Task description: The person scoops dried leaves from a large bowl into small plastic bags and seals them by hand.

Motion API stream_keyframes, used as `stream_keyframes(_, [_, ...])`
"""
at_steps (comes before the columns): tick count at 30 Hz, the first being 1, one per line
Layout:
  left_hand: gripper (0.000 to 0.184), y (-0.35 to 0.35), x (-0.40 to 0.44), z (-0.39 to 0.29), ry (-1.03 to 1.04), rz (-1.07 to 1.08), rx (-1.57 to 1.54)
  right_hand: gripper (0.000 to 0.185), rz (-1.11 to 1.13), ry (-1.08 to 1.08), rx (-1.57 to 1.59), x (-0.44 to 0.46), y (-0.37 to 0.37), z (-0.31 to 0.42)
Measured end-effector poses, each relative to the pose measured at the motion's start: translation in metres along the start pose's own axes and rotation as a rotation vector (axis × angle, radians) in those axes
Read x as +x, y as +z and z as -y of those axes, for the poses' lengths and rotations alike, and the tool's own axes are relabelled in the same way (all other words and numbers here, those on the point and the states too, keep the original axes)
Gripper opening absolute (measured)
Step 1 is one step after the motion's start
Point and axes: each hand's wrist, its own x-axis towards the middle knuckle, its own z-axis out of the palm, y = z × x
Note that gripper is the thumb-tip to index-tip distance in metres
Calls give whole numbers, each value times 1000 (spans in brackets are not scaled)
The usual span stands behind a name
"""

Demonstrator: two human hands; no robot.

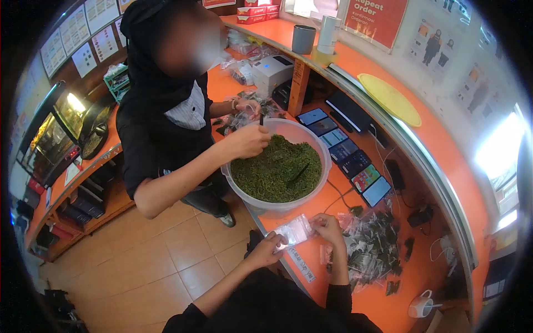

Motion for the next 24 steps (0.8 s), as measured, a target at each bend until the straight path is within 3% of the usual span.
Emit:
stream_keyframes(2, [31, -3, 0, -5, -10, 4, -19, 16, 173, 128, -114, -2, -7, 13])
stream_keyframes(5, [31, -3, 1, -7, -39, 28, -27, 23, 60, -50, -384, -4, -2, 20])
stream_keyframes(9, [31, -2, 1, -4, 1, -3, 9, 28, 140, 82, -430, 1, 9, 18])
stream_keyframes(11, [30, -1, 1, -2, 24, -19, 21, 21, 76, -121, -473, 3, 15, 6])
stream_keyframes(14, [31, -2, 0, -4, -70, 18, -41, 19, -79, -167, -367, 0, 12, 1])
stream_keyframes(21, [29, 3, -1, 0, 6, -17, 32, 13, -145, -105, -421, -2, -5, 9])
stream_keyframes(24, [30, 3, -2, 1, 17, -17, 40, 7, -125, -52, -287, -1, -3, 12])
